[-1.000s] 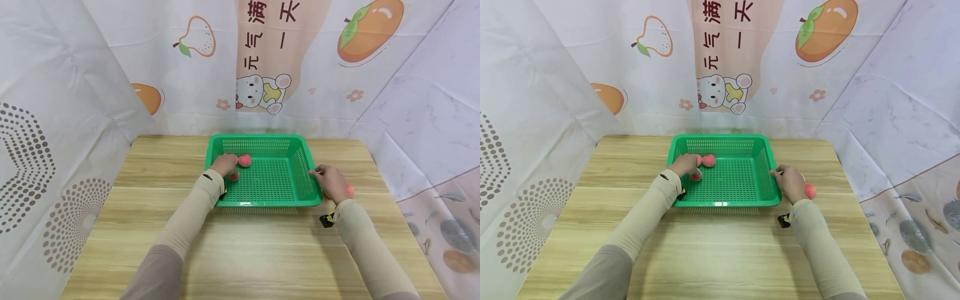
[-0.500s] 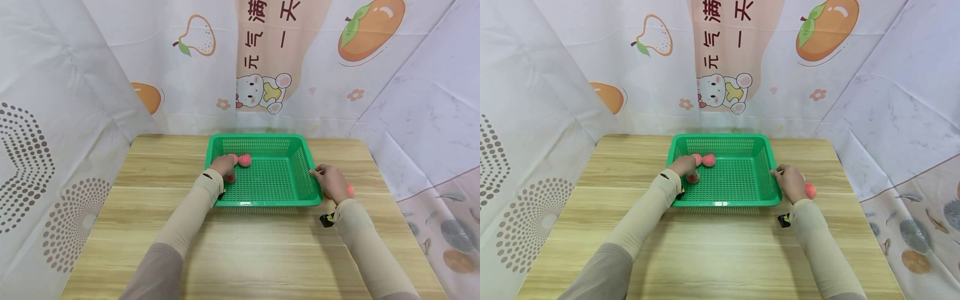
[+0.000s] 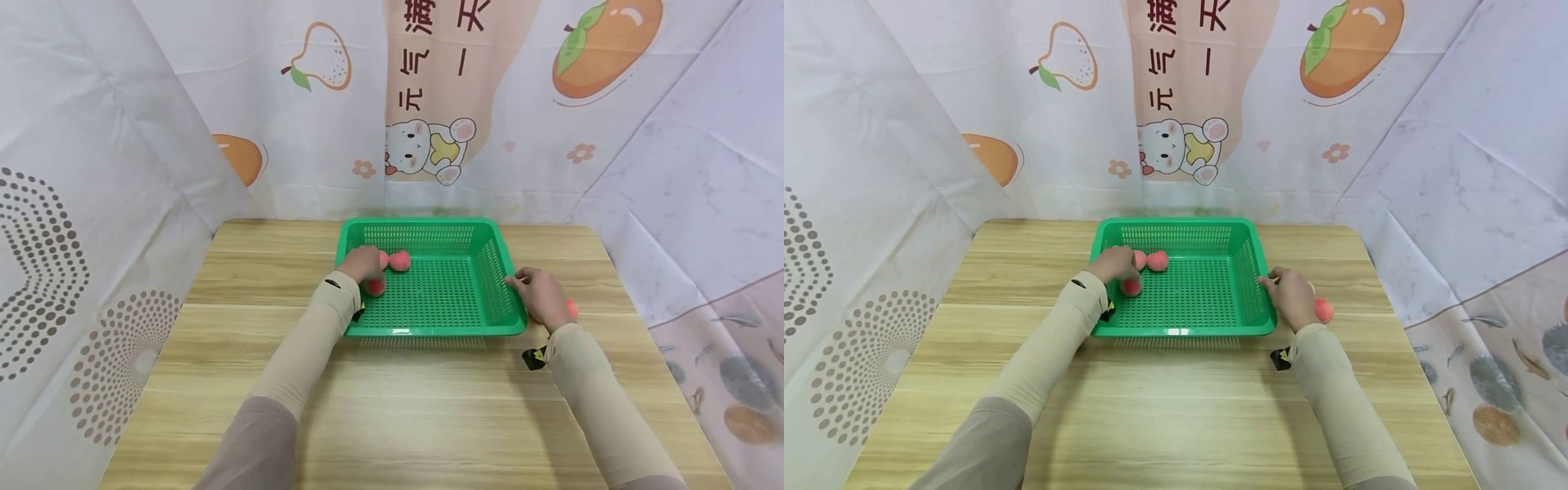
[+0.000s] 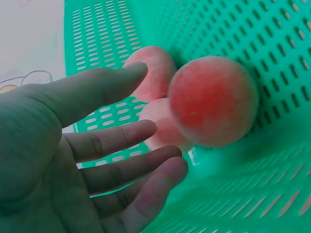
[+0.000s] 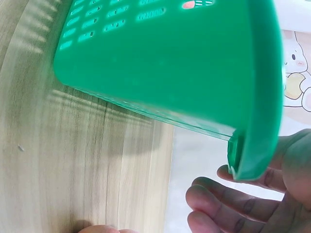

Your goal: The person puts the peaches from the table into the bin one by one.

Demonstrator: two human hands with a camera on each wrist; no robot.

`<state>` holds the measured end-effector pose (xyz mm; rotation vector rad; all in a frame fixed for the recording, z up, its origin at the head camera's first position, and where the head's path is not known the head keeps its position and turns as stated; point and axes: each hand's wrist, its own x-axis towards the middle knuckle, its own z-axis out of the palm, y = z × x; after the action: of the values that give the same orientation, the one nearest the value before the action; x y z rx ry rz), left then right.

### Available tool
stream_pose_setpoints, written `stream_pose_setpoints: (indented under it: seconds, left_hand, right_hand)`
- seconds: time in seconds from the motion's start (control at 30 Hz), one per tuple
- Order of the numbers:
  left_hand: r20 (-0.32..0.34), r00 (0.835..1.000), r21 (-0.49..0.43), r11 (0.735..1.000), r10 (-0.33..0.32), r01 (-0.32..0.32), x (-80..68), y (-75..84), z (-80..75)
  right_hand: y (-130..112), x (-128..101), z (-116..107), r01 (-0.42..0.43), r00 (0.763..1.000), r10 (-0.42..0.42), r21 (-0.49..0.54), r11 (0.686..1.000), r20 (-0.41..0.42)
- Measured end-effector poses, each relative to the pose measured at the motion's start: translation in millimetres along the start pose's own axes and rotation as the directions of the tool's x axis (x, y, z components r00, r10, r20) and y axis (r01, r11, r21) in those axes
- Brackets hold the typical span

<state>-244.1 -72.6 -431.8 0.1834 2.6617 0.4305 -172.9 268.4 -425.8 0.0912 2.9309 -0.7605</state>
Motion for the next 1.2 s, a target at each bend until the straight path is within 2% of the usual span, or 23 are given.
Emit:
stream_pose_setpoints:
  seconds: [0.17,0.33,0.6,0.97,1.2]
  left_hand:
    - [-0.003,0.999,-0.004,0.999,0.038,-0.038,-0.2,-2.0,-6.8]
    - [-0.028,0.995,-0.065,0.993,0.092,-0.094,-0.8,-5.3,-13.8]
    - [-0.046,0.991,-0.158,0.979,0.123,-0.129,-7.1,-5.8,-27.8]
    - [-0.061,0.989,-0.158,0.977,0.133,-0.141,-17.3,-14.1,-44.7]
    - [-0.044,0.993,-0.224,0.968,0.106,-0.114,-27.4,-22.5,-53.9]
  right_hand:
    - [0,0,0,0.000,1.000,0.000,-0.001,1.000,0.005]
    - [0,-1,1,0.004,1.000,-0.004,-0.005,1.000,0.000]
    - [1,0,-1,-0.001,1.000,0.001,0.006,1.000,0.010]
    - [3,2,0,-0.007,1.000,0.007,0.003,1.000,0.020]
    - [2,2,-1,-0.006,1.000,0.006,0.009,1.000,0.025]
